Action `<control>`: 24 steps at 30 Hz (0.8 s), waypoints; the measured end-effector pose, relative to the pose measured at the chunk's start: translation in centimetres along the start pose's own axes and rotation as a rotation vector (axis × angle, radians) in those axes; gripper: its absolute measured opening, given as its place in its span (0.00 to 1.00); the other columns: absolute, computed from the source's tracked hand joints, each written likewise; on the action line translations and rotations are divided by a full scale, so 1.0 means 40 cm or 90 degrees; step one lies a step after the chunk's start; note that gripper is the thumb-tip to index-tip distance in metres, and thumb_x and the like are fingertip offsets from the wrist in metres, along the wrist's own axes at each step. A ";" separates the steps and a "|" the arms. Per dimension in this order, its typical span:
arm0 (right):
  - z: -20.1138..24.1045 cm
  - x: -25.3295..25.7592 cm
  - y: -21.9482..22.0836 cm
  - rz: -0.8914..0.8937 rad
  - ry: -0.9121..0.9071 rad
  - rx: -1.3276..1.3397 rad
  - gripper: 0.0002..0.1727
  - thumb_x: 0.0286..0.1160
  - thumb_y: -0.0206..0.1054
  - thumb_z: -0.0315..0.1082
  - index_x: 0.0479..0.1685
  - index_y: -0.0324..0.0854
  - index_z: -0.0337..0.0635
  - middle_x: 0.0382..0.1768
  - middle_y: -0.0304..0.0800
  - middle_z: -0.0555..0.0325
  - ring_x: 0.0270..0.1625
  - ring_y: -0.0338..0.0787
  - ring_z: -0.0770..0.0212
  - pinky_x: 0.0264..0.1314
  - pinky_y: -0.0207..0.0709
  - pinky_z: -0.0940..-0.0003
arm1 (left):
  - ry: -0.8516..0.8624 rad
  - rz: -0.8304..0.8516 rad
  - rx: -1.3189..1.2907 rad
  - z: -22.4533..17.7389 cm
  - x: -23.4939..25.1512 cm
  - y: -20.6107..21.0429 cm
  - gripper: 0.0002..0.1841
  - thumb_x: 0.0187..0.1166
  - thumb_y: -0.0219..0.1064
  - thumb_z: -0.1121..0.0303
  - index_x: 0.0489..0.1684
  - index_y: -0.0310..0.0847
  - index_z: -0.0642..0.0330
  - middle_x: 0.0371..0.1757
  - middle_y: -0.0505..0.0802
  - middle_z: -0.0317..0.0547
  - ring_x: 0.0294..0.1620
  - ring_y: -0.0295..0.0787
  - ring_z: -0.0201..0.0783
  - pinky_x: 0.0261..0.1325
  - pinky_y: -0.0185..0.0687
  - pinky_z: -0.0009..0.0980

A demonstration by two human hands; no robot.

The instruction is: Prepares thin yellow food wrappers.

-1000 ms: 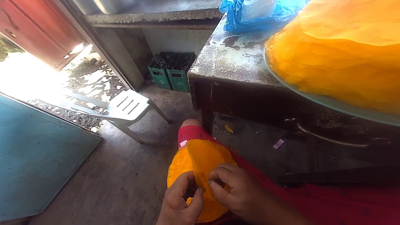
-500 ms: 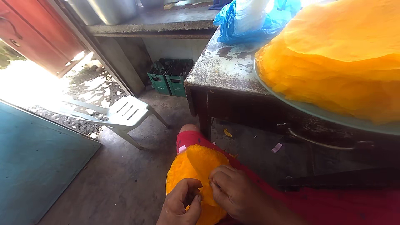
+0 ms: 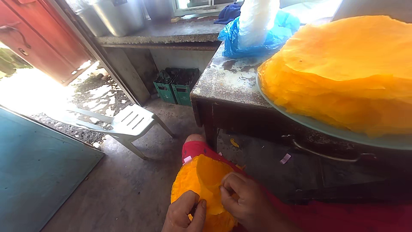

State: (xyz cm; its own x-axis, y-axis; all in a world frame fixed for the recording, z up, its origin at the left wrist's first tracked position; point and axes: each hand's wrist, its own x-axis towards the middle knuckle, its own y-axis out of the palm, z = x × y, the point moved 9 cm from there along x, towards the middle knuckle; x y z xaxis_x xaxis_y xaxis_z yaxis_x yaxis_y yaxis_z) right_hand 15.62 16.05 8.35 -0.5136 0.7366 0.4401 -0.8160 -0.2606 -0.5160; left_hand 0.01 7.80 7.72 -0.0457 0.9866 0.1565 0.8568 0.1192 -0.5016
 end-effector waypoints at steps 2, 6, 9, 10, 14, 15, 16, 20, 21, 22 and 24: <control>-0.011 0.001 0.004 0.038 0.070 0.074 0.05 0.74 0.68 0.35 0.33 0.82 0.44 0.30 0.85 0.63 0.31 0.84 0.74 0.32 0.80 0.79 | 0.034 -0.014 -0.032 -0.007 0.004 -0.006 0.10 0.82 0.65 0.74 0.26 0.80 0.64 0.36 0.88 0.46 0.38 0.87 0.33 0.41 0.88 0.28; 0.000 0.004 0.036 0.172 0.147 0.230 0.27 0.75 0.77 0.48 0.64 0.79 0.39 0.43 0.90 0.59 0.40 0.92 0.68 0.45 0.91 0.70 | 0.106 -0.011 -0.041 -0.034 0.020 0.005 0.11 0.82 0.68 0.72 0.26 0.78 0.66 0.38 0.84 0.50 0.44 0.83 0.37 0.45 0.83 0.29; 0.009 0.016 0.036 0.154 0.091 0.166 0.22 0.77 0.73 0.53 0.42 0.84 0.40 0.34 0.86 0.57 0.34 0.85 0.69 0.37 0.82 0.74 | 0.135 0.019 -0.054 -0.056 0.027 0.025 0.11 0.82 0.67 0.74 0.27 0.77 0.67 0.41 0.85 0.53 0.46 0.84 0.37 0.47 0.83 0.28; 0.006 0.019 0.032 0.139 0.072 0.144 0.21 0.80 0.71 0.51 0.35 0.83 0.41 0.30 0.83 0.58 0.31 0.82 0.70 0.34 0.77 0.75 | 0.135 0.026 -0.059 -0.056 0.027 0.029 0.12 0.82 0.66 0.75 0.26 0.76 0.67 0.42 0.85 0.54 0.47 0.84 0.38 0.47 0.83 0.28; -0.005 0.014 0.011 0.079 0.051 0.066 0.17 0.84 0.67 0.43 0.30 0.82 0.41 0.27 0.81 0.59 0.29 0.80 0.69 0.30 0.75 0.76 | 0.100 0.004 -0.093 -0.028 0.016 0.008 0.12 0.80 0.62 0.77 0.21 0.76 0.66 0.42 0.89 0.53 0.50 0.87 0.39 0.50 0.85 0.31; -0.012 0.011 0.005 0.061 0.052 0.042 0.15 0.83 0.67 0.42 0.30 0.82 0.42 0.27 0.82 0.59 0.29 0.81 0.69 0.30 0.77 0.76 | 0.086 -0.005 -0.110 -0.018 0.011 0.001 0.13 0.79 0.61 0.77 0.20 0.76 0.65 0.42 0.89 0.52 0.50 0.87 0.39 0.50 0.85 0.32; -0.019 0.009 0.000 0.047 0.058 0.027 0.14 0.82 0.67 0.41 0.30 0.82 0.43 0.28 0.83 0.59 0.30 0.82 0.70 0.31 0.78 0.76 | 0.068 -0.013 -0.127 -0.007 0.005 -0.005 0.13 0.79 0.61 0.78 0.19 0.77 0.64 0.42 0.90 0.51 0.50 0.87 0.39 0.51 0.84 0.32; -0.004 0.011 -0.003 0.052 0.034 0.039 0.11 0.78 0.67 0.36 0.27 0.80 0.42 0.29 0.83 0.58 0.31 0.83 0.69 0.30 0.78 0.75 | -0.035 -0.031 -0.178 0.032 -0.004 -0.002 0.08 0.80 0.66 0.73 0.28 0.81 0.64 0.41 0.89 0.48 0.41 0.87 0.38 0.41 0.86 0.34; 0.011 0.012 0.002 0.067 0.010 0.044 0.11 0.78 0.67 0.35 0.27 0.80 0.42 0.31 0.85 0.56 0.34 0.85 0.67 0.33 0.80 0.73 | -0.060 -0.028 -0.201 0.036 -0.002 0.004 0.07 0.80 0.70 0.69 0.37 0.82 0.65 0.44 0.89 0.49 0.40 0.89 0.40 0.41 0.90 0.37; 0.027 0.011 0.009 0.083 -0.018 0.045 0.11 0.79 0.67 0.34 0.27 0.80 0.42 0.33 0.85 0.55 0.36 0.86 0.66 0.35 0.82 0.72 | -0.082 -0.027 -0.223 0.034 0.001 0.010 0.11 0.80 0.73 0.65 0.45 0.82 0.66 0.46 0.89 0.51 0.38 0.90 0.42 0.42 0.93 0.40; 0.056 0.006 0.023 0.111 -0.059 0.043 0.12 0.81 0.66 0.34 0.28 0.80 0.40 0.35 0.86 0.52 0.38 0.87 0.63 0.38 0.83 0.71 | -0.094 -0.039 -0.215 0.018 0.014 0.008 0.14 0.82 0.72 0.62 0.51 0.84 0.66 0.46 0.91 0.50 0.37 0.93 0.41 0.42 0.95 0.39</control>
State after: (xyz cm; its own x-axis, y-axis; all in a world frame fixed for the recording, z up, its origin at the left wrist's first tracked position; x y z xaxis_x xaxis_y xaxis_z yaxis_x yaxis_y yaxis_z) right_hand 14.15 14.59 9.63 -0.6681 0.6168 0.4161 -0.7272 -0.4230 -0.5405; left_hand -0.12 8.46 7.03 -0.1550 0.9871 0.0403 0.9703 0.1598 -0.1816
